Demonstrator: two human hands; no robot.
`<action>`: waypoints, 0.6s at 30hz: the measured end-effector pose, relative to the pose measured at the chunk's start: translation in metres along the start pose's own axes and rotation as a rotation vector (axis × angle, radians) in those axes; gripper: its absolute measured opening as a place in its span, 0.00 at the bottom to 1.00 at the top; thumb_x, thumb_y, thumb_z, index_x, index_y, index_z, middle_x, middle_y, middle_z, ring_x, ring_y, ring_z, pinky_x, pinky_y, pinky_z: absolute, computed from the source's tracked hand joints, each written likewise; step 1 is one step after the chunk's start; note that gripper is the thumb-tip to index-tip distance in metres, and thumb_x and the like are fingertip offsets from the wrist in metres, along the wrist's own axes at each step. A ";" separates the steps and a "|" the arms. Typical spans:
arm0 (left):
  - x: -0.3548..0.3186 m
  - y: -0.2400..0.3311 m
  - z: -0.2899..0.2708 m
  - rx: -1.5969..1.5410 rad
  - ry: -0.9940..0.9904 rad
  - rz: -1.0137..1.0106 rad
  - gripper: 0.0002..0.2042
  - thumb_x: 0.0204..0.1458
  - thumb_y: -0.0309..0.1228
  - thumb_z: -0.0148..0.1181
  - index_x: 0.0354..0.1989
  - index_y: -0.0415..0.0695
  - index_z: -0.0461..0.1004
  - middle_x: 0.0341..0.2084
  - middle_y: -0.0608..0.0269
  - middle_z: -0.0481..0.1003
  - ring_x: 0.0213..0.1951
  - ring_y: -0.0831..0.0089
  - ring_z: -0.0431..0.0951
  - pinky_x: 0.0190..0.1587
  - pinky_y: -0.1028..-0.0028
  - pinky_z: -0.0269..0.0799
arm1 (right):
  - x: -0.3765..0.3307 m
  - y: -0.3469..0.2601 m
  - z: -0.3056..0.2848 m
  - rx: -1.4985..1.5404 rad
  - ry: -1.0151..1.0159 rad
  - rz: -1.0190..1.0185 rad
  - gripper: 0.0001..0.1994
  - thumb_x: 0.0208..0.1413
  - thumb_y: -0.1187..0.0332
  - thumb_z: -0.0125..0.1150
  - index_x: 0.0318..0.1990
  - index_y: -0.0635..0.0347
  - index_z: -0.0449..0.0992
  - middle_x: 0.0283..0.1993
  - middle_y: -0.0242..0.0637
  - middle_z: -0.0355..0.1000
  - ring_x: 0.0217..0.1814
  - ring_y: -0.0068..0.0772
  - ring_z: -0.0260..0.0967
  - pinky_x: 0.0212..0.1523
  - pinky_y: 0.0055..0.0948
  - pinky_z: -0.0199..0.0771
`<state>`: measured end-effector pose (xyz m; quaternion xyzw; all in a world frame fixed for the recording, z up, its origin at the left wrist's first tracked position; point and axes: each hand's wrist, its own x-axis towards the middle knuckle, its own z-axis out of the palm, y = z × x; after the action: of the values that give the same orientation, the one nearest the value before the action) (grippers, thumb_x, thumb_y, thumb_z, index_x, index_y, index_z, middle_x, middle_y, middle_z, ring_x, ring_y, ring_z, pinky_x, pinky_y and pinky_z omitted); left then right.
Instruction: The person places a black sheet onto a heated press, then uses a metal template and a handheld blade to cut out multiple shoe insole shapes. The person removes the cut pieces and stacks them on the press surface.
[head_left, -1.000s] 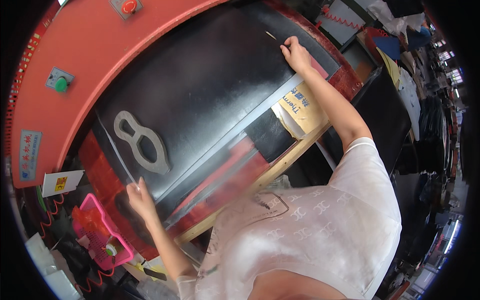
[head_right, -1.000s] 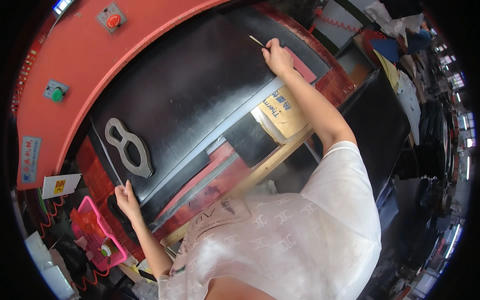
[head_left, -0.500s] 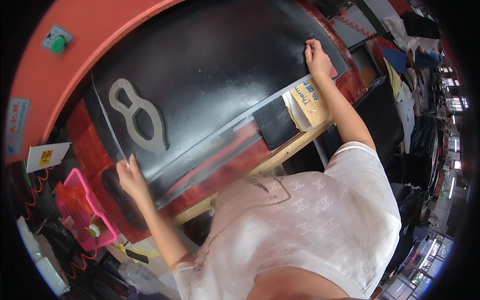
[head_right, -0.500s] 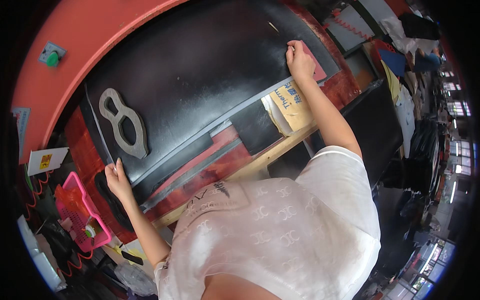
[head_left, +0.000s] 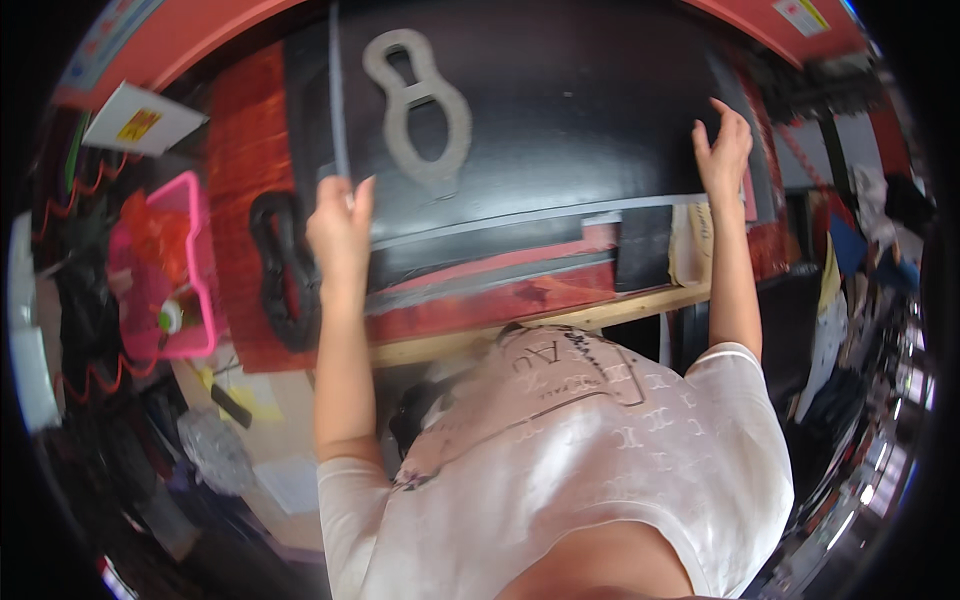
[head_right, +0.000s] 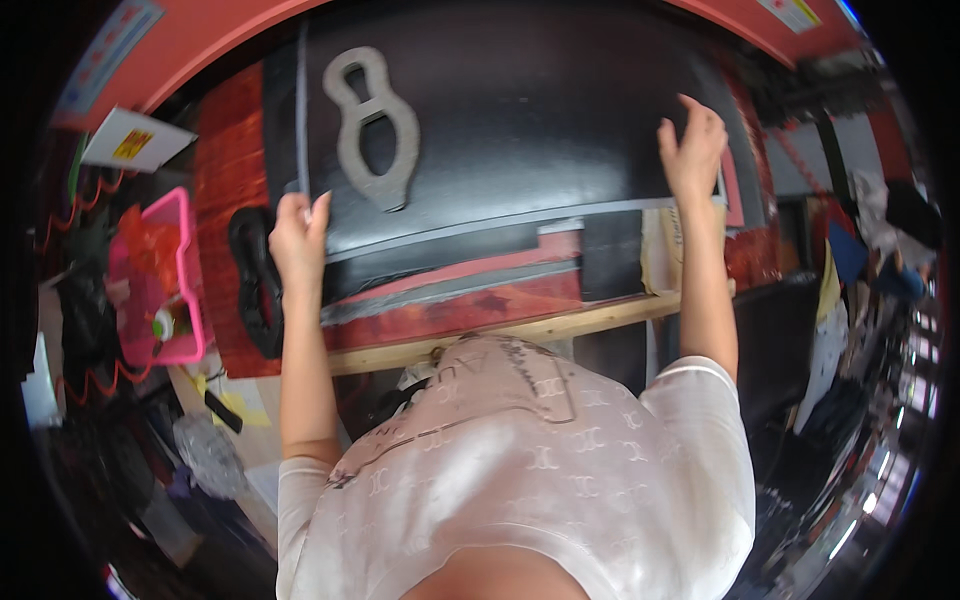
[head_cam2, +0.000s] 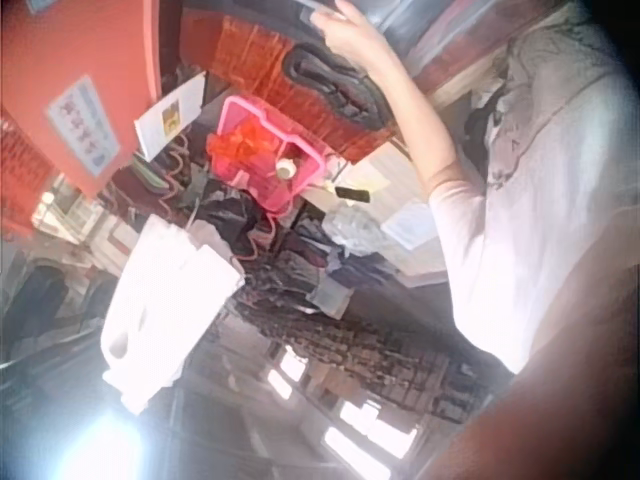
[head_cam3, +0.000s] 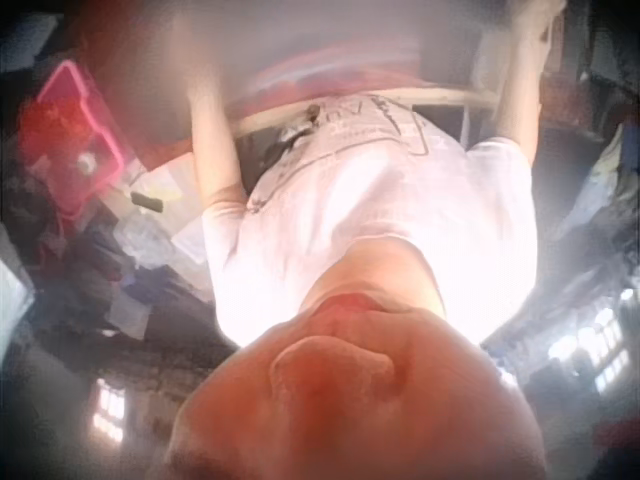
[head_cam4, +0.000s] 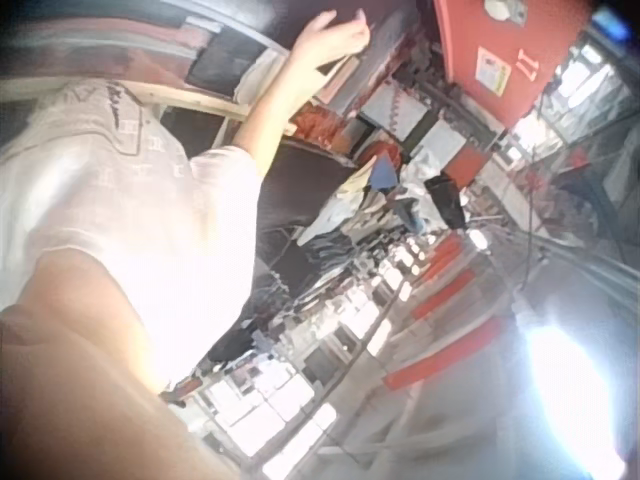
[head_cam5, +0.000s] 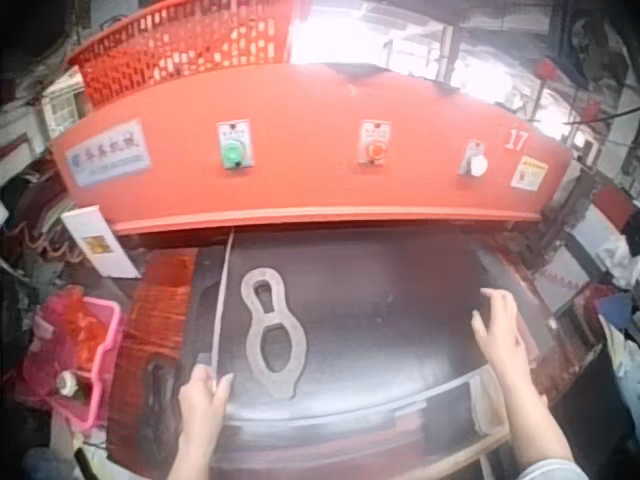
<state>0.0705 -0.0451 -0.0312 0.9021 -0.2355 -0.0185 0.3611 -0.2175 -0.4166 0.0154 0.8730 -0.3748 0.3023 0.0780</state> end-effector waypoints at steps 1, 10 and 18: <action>0.000 -0.001 -0.004 -0.014 -0.036 0.001 0.17 0.53 0.43 0.63 0.35 0.41 0.70 0.19 0.49 0.73 0.25 0.48 0.76 0.29 0.60 0.70 | -0.001 -0.039 0.006 0.242 0.002 -0.068 0.21 0.49 0.66 0.65 0.52 0.57 0.72 0.49 0.43 0.70 0.54 0.46 0.65 0.54 0.40 0.66; -0.007 -0.001 -0.017 0.028 -0.111 0.037 0.19 0.52 0.43 0.64 0.42 0.40 0.71 0.16 0.58 0.74 0.22 0.55 0.77 0.27 0.60 0.70 | -0.026 -0.296 0.035 0.619 -0.474 -0.147 0.47 0.29 0.54 0.79 0.62 0.51 0.62 0.67 0.68 0.44 0.70 0.69 0.44 0.64 0.56 0.56; -0.009 -0.010 -0.007 0.039 -0.040 0.185 0.15 0.58 0.32 0.53 0.52 0.40 0.68 0.21 0.51 0.77 0.23 0.49 0.78 0.27 0.53 0.72 | -0.035 -0.329 0.039 0.720 -0.374 0.033 0.37 0.29 0.62 0.73 0.56 0.44 0.71 0.65 0.59 0.52 0.70 0.60 0.47 0.65 0.47 0.56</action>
<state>0.0677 -0.0303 -0.0342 0.8827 -0.3254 0.0015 0.3390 0.0130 -0.1765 -0.0071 0.8782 -0.2668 0.2516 -0.3070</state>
